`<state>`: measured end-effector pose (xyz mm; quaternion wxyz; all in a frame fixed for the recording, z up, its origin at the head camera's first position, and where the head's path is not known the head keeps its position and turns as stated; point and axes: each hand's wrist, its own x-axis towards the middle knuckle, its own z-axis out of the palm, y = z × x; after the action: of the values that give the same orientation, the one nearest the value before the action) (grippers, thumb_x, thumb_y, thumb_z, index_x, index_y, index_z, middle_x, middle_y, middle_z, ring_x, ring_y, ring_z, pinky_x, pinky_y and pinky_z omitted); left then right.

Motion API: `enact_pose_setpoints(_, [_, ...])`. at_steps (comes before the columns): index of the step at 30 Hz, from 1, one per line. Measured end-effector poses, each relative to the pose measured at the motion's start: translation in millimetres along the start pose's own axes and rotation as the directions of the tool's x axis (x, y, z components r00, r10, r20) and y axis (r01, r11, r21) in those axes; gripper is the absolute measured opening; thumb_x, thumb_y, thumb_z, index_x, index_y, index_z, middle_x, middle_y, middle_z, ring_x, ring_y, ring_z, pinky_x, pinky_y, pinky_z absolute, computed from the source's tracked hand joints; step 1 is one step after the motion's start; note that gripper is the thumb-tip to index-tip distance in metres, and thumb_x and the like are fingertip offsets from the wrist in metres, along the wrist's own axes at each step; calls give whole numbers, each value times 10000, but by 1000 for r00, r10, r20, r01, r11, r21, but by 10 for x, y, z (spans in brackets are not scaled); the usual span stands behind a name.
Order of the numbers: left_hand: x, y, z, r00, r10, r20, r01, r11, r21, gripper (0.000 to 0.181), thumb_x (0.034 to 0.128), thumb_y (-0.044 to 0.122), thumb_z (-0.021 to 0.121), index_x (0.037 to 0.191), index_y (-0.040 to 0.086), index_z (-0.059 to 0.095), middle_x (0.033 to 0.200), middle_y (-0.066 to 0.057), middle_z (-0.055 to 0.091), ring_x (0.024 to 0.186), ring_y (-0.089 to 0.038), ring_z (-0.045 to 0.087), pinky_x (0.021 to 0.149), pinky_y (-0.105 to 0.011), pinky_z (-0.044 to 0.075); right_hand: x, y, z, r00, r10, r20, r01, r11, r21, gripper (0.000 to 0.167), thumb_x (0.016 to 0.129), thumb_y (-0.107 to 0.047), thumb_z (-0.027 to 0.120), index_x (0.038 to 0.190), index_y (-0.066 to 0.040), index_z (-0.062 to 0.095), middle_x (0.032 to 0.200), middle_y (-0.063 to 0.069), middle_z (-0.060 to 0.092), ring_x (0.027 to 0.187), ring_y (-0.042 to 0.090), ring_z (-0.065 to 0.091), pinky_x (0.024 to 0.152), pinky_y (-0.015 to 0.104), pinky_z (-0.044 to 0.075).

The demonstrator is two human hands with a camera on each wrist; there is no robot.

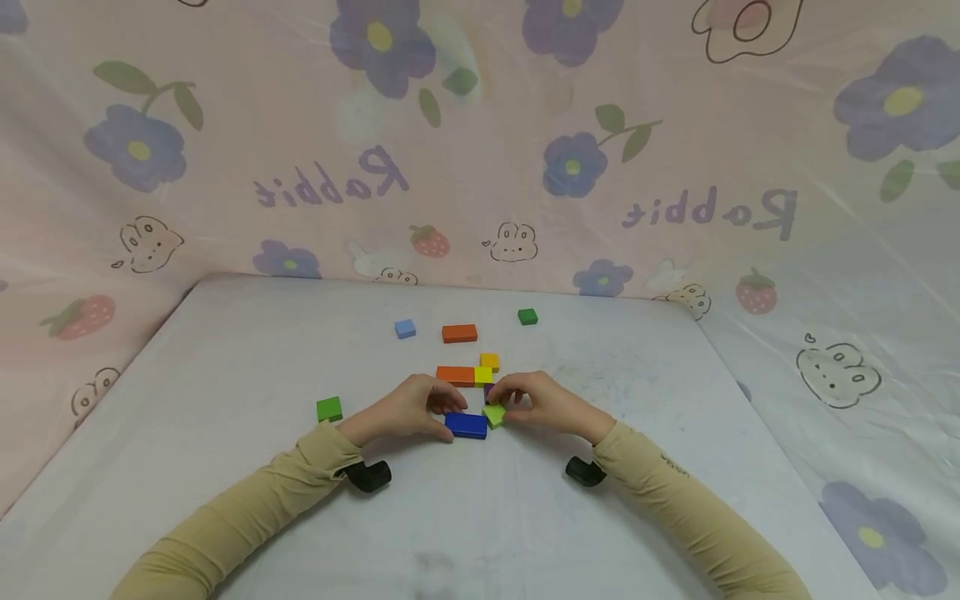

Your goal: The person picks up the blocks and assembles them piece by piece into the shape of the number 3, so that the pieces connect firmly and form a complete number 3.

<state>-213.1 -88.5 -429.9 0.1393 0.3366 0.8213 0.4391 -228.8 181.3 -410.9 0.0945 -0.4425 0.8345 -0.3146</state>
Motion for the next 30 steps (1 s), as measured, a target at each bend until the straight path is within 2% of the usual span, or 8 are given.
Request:
enact_pose_setpoints(17, [-5,-9,15,1000,-5,5,5,1000,-15,407,713,138,854,1075,76,678,994,63,665,877,-108,594,801,-288,503,-8,-7,6,1000,4,-3,-4,1000,10,286,829,-3,724,1101,-65,659,1061,21,677,901,185,592,794,320,490])
enact_pose_setpoints(30, [2,-30,19,1000,-15,15,15,1000,2,418,714,143,855,1085,98,669,987,81,655,881,-96,583,800,-281,496,-18,31,19,1000,20,-18,-19,998,65,277,836,-12,721,1100,-74,668,1061,21,676,897,184,595,792,351,500])
